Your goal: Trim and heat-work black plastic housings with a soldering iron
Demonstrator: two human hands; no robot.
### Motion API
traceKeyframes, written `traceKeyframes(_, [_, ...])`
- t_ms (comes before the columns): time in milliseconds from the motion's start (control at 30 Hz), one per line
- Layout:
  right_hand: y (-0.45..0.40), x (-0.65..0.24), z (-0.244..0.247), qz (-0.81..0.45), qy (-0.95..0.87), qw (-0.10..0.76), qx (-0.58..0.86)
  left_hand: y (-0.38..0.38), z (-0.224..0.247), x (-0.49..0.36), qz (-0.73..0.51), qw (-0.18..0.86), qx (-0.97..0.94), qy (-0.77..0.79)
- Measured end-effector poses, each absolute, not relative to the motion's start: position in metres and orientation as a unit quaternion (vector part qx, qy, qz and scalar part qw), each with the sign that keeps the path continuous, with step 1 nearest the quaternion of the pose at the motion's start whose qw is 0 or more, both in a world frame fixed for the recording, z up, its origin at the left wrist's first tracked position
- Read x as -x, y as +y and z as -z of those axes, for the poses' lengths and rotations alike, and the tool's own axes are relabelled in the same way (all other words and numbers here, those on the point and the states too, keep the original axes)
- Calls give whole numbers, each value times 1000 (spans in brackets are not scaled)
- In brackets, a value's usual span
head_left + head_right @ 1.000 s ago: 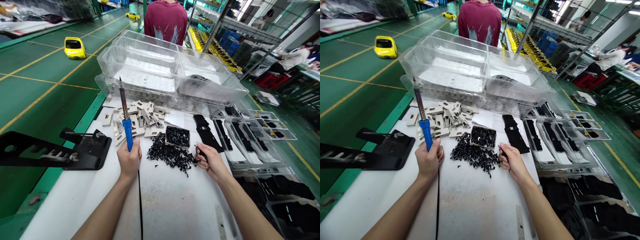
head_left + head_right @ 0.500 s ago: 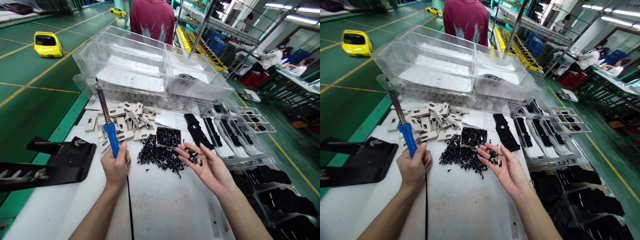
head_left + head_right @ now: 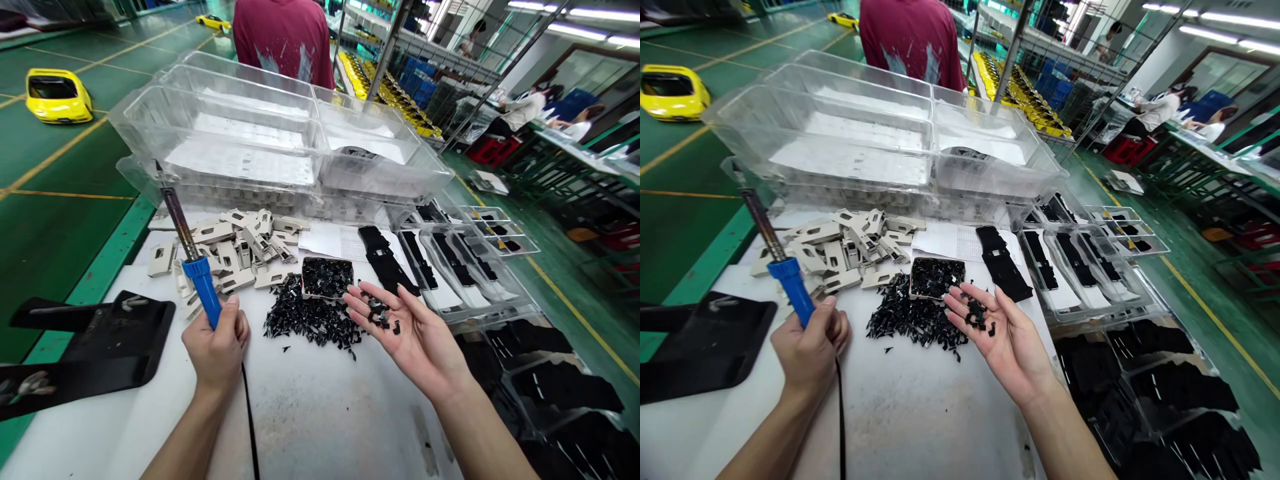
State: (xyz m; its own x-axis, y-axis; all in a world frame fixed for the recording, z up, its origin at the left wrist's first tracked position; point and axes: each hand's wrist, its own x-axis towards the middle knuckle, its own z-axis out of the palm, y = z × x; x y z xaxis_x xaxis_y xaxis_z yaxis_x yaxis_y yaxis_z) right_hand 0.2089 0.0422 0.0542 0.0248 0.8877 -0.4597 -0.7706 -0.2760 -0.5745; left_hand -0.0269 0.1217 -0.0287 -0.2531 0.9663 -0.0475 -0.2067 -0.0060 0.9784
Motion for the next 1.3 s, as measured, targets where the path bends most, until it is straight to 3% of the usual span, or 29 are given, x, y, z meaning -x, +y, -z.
traceKeyframes(533, [80,-204,-56,-655,-87,587,469,120,26,27,-596,492,-363,520])
traceKeyframes(767, [98,-214,-69,-653,-151,538,511,121,26,28,-595,488,-366,524])
traceKeyframes(900, [94,-241,-53,-461,-390,470,644,121,28,29,-595,491,-363,522])
traceKeyframes(1000, [92,-249,-17,-314,-460,432,709,121,29,29,-594,490,-365,523])
traceKeyframes(1133, [82,-240,25,-286,-549,395,679,121,28,29,-597,485,-371,521])
traceKeyframes(1300, [43,-233,33,-276,-596,355,665,122,28,28,-599,481,-374,519])
